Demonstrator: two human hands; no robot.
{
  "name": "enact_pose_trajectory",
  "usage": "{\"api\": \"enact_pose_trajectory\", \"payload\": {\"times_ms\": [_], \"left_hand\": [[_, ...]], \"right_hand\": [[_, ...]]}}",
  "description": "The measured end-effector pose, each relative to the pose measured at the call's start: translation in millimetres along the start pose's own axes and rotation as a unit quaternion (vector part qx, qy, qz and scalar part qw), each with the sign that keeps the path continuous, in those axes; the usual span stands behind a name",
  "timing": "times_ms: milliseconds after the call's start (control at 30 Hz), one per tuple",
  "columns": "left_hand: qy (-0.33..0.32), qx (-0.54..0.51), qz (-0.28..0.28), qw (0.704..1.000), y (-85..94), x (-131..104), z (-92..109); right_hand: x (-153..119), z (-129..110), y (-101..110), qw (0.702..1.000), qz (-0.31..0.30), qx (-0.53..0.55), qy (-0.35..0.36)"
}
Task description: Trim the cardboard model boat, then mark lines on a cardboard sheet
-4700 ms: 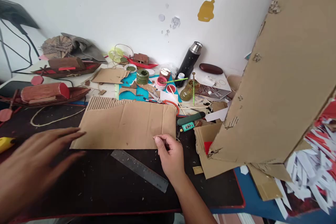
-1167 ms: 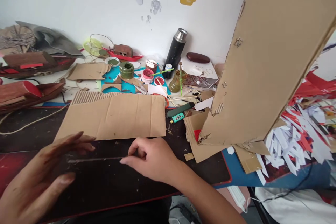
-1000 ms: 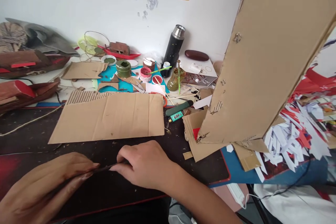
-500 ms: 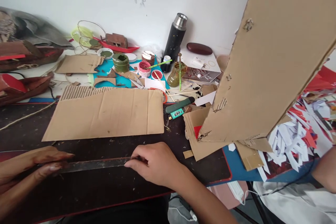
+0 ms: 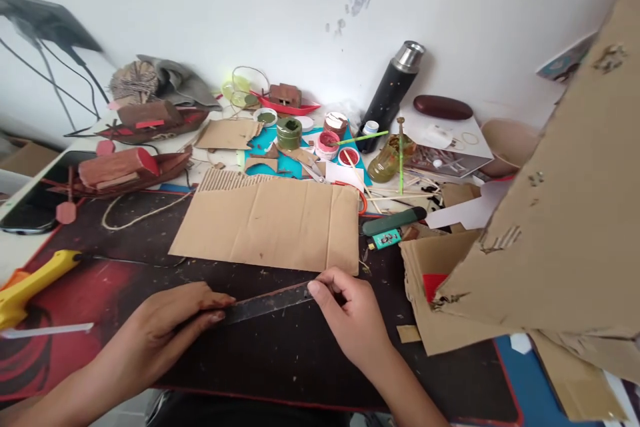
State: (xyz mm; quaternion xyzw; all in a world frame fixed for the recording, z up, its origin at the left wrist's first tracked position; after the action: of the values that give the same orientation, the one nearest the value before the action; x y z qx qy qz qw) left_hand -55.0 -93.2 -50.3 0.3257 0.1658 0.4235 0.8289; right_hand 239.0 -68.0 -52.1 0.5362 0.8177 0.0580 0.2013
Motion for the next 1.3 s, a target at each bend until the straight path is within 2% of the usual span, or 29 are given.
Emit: {"api": "enact_pose_trajectory", "payload": {"times_ms": [133, 267, 367, 500, 567, 733, 900, 1067, 1200, 1300], "left_hand": [[-0.007, 0.011, 0.013, 1.000, 4.9, 3.4, 0.7], [-0.012, 0.024, 0.000, 1.000, 9.5, 1.8, 0.5], [-0.012, 0.042, 0.014, 0.999, 17.8, -2.8, -2.8], [0.012, 0.065, 0.100, 0.993, 32.2, -8.8, -8.7], [0.022, 0.055, 0.114, 0.992, 34.1, -10.8, -10.4], [0.022, 0.038, 0.095, 0.994, 22.2, -17.0, -12.3], [0.007, 0.051, 0.037, 0.998, 6.2, -22.0, -12.5], [-0.012, 0.077, 0.015, 0.997, 4.5, -19.6, -6.9], [-0.029, 0.074, 0.037, 0.996, 6.6, -10.9, -2.8], [-0.049, 0.069, 0.031, 0.996, 4.3, -3.8, -1.9]], "right_hand": [[0.9, 0.6, -1.2, 1.000, -0.007, -0.028, 0.004], [1.3, 1.4, -1.2, 1.000, 0.008, -0.016, 0.003], [0.4, 6.6, -0.2, 0.998, 0.031, 0.049, -0.017], [0.1, 17.1, 2.0, 0.978, 0.069, 0.193, -0.048], [1.3, 19.1, 4.1, 0.962, 0.098, 0.252, -0.045], [5.6, 14.8, 9.9, 0.925, 0.167, 0.340, -0.032], [8.0, 10.9, 10.9, 0.919, 0.182, 0.348, -0.031], [8.9, 12.9, 9.7, 0.910, 0.194, 0.366, -0.032], [10.1, 13.8, 9.8, 0.898, 0.201, 0.389, -0.028], [10.7, 13.5, 10.1, 0.894, 0.207, 0.397, -0.027]]}}
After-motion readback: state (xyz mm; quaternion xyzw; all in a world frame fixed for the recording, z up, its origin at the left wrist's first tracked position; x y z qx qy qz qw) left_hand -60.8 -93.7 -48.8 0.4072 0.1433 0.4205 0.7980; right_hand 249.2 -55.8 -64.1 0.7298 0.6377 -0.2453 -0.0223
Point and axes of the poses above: each hand's wrist, its own x-axis towards the middle knuckle, its own y-axis out of the back of the hand, z = x × y, the point moved 3 cm from there along x, towards the middle knuckle, and after that the axes turned 12 degrees about -z, right-handed, at the moved point
